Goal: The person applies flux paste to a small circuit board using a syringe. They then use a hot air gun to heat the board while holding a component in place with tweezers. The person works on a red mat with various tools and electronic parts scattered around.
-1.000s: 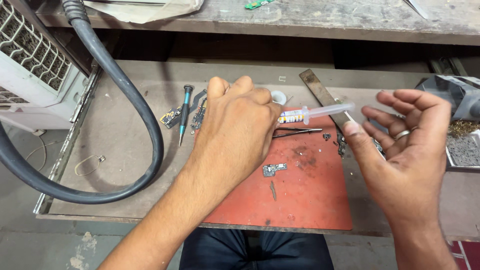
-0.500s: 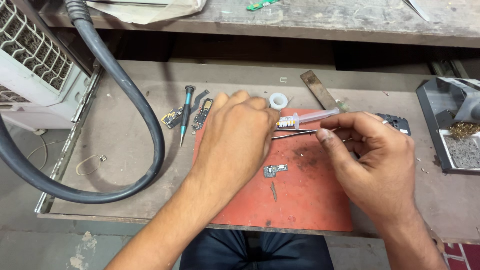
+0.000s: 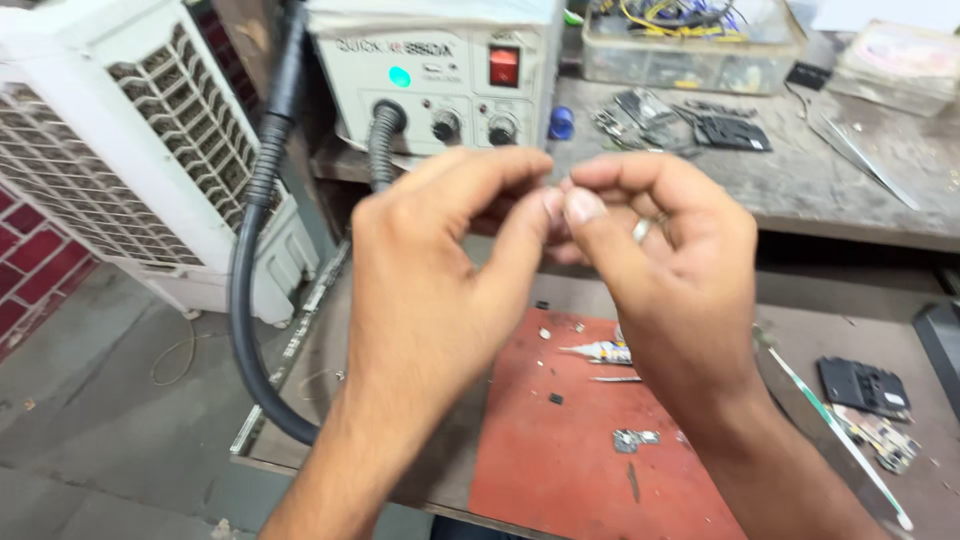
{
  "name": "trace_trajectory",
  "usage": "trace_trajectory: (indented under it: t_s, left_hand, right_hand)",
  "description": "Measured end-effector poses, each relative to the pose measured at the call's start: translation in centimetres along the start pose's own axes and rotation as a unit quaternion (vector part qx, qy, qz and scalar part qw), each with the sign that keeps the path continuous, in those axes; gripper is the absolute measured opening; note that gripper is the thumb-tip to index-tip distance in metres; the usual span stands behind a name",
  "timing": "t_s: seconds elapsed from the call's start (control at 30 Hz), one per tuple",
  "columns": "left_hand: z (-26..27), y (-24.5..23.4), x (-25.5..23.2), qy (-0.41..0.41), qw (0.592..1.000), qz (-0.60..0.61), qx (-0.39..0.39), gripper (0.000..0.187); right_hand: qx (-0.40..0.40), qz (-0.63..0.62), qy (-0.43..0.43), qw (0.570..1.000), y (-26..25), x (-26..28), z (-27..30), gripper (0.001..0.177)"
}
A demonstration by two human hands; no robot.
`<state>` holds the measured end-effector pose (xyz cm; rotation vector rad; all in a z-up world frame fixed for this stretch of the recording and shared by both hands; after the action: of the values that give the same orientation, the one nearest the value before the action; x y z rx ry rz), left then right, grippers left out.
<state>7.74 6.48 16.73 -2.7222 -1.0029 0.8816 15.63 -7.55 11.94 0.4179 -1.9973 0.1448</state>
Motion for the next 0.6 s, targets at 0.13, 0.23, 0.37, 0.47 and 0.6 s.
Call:
trace_trajectory:
  t_s: [0.13,0.23,0.37,0.47,0.6]
  left_hand:
    - [-2.1,-2.6,2.2,0.025,0.998,-0.026,-0.058,0.014]
    - [-3.5,-3.6,4.3,0.016,0.997,-0.02,-0.074,0.013]
    - [-4.8,-4.9,6.0,0.037,0.994,-0.048,-0.091,0.011]
    - [-5.3,-6.7,7.4,0.035,0.991,-0.088,-0.094,0.012]
    - [-5.5,-8.4,8.1,0.056,0.987,-0.109,-0.1,0.013]
  right_hand:
    - [-0.001,0.004,-0.031,1.0,2.2,-0.3,-4.3,0.014]
    - [-0.014,0.078,-0.072,0.994,3.0,-0.1,-6.8,0.015]
    - [-0.068,0.293,-0.218,0.929,3.4,3.1,-7.4,0.023]
    - [-0.076,0.456,-0.345,0.816,5.1,4.8,-7.1,0.036]
    - [-0.042,0.507,-0.368,0.778,5.6,4.0,-8.7,0.028]
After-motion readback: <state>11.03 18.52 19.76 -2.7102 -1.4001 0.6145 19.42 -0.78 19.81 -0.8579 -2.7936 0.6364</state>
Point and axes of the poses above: each hand's wrist, its own z-axis away from the middle knuckle, its own y-axis out of the palm, x = y × z, the point moved 10 cm from there along -z, towards the middle knuckle, and after that the axes turned 5 degrees about y, right-handed, at the moved point
